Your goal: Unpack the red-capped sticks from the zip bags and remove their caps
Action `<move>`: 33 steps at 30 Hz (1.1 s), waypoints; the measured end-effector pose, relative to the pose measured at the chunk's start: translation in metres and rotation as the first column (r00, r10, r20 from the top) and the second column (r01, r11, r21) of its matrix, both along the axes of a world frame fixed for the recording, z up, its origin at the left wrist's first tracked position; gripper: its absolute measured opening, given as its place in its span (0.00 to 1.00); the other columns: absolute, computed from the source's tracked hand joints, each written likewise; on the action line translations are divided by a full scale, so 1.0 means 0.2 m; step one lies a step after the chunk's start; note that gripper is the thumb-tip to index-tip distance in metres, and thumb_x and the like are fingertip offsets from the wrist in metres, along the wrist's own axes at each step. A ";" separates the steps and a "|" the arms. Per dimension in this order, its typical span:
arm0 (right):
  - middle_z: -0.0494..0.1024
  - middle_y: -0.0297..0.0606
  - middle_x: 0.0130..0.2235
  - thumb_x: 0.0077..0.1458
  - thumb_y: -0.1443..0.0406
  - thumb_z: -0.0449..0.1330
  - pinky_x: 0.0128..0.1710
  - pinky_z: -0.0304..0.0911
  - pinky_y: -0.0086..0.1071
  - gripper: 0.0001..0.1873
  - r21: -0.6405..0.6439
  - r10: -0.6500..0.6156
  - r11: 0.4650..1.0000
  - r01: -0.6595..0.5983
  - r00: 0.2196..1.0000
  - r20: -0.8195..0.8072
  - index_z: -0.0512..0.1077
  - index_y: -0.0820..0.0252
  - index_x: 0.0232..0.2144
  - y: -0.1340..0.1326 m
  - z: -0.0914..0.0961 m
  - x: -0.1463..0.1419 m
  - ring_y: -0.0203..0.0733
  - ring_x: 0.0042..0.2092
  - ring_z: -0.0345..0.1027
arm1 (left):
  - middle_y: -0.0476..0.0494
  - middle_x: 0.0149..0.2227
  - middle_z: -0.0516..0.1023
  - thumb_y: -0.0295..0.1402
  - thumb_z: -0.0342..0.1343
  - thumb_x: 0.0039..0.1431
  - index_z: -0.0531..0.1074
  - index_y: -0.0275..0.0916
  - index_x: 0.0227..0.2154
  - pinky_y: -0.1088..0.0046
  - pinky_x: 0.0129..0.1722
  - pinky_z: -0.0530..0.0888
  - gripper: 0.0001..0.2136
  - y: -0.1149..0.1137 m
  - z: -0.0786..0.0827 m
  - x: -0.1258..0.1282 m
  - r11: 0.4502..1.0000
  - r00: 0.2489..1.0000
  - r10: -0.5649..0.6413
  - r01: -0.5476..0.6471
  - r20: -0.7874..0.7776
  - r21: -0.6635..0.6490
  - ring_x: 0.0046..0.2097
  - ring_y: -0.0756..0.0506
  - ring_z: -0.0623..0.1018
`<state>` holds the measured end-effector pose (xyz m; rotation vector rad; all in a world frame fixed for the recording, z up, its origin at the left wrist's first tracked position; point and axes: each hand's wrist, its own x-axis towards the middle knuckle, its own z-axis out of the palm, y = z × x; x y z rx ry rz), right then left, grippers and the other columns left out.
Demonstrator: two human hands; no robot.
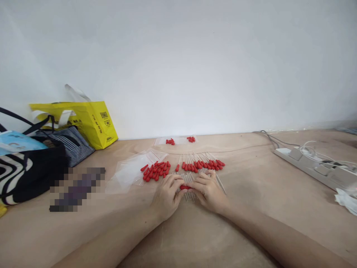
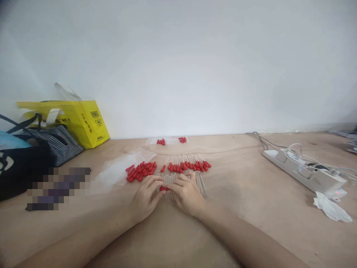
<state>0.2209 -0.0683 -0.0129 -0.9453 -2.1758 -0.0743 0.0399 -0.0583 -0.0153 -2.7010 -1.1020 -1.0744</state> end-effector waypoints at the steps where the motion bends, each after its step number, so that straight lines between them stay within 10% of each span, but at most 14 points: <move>1: 0.76 0.33 0.29 0.55 0.66 0.51 0.40 0.42 0.37 0.11 -0.022 -0.013 1.000 0.013 1.000 0.001 0.72 0.52 0.36 0.01 0.01 0.03 0.38 0.35 0.62 | 0.43 0.40 0.68 0.34 0.48 0.57 0.64 0.40 0.37 0.62 0.45 0.65 0.07 0.00 0.00 0.00 1.000 1.000 0.012 -0.012 -0.003 -0.018 0.44 0.43 0.67; 5: 0.76 0.36 0.32 0.51 0.65 0.53 0.42 0.46 0.37 0.09 -0.193 -0.288 0.942 0.275 0.957 -0.043 0.73 0.54 0.32 0.08 0.07 0.23 0.40 0.36 0.65 | 0.39 0.49 0.62 0.40 0.54 0.50 0.59 0.41 0.47 0.56 0.48 0.63 0.22 -0.02 -0.01 -0.03 0.980 0.995 0.098 -0.103 -0.033 -0.169 0.51 0.39 0.63; 8: 0.76 0.35 0.28 0.47 0.65 0.53 0.37 0.51 0.35 0.08 -0.408 -0.613 0.710 0.575 0.789 0.045 0.73 0.56 0.27 0.14 0.09 0.40 0.40 0.32 0.66 | 0.37 0.52 0.58 0.46 0.57 0.44 0.58 0.41 0.48 0.54 0.49 0.63 0.29 -0.04 -0.03 -0.04 0.945 0.988 0.145 -0.155 -0.056 -0.287 0.53 0.36 0.61; 11: 0.75 0.35 0.26 0.43 0.66 0.55 0.30 0.53 0.31 0.06 -0.530 -0.615 0.608 0.591 0.773 0.155 0.73 0.57 0.22 0.16 0.07 0.48 0.41 0.30 0.67 | 0.37 0.53 0.56 0.48 0.57 0.42 0.58 0.41 0.47 0.54 0.49 0.63 0.29 -0.04 -0.04 -0.04 0.925 0.986 0.154 -0.167 -0.065 -0.341 0.54 0.35 0.60; 19: 0.74 0.37 0.25 0.42 0.64 0.57 0.24 0.55 0.30 0.07 -0.660 -0.499 0.652 0.373 0.867 -0.003 0.73 0.61 0.25 0.19 -0.07 0.41 0.38 0.26 0.67 | 0.38 0.47 0.63 0.41 0.55 0.48 0.62 0.38 0.42 0.58 0.47 0.66 0.19 0.01 -0.02 -0.04 0.934 0.996 0.089 -0.089 -0.017 -0.345 0.50 0.40 0.65; 29: 0.76 0.36 0.28 0.48 0.53 0.53 0.29 0.53 0.31 0.15 -0.560 -0.641 0.613 0.557 0.765 0.060 0.73 0.56 0.25 0.16 0.03 0.39 0.41 0.31 0.68 | 0.39 0.46 0.64 0.40 0.53 0.50 0.60 0.39 0.42 0.60 0.46 0.66 0.18 0.01 -0.01 -0.05 0.944 0.998 0.058 -0.063 -0.027 -0.325 0.49 0.41 0.66; 33: 0.75 0.36 0.30 0.49 0.55 0.52 0.31 0.52 0.30 0.14 -0.449 -0.642 0.672 0.588 0.766 0.043 0.73 0.56 0.29 0.22 0.06 0.42 0.40 0.33 0.66 | 0.39 0.46 0.64 0.40 0.53 0.50 0.60 0.39 0.43 0.60 0.46 0.67 0.18 0.01 0.00 -0.05 0.945 0.998 0.061 -0.067 -0.026 -0.320 0.49 0.41 0.66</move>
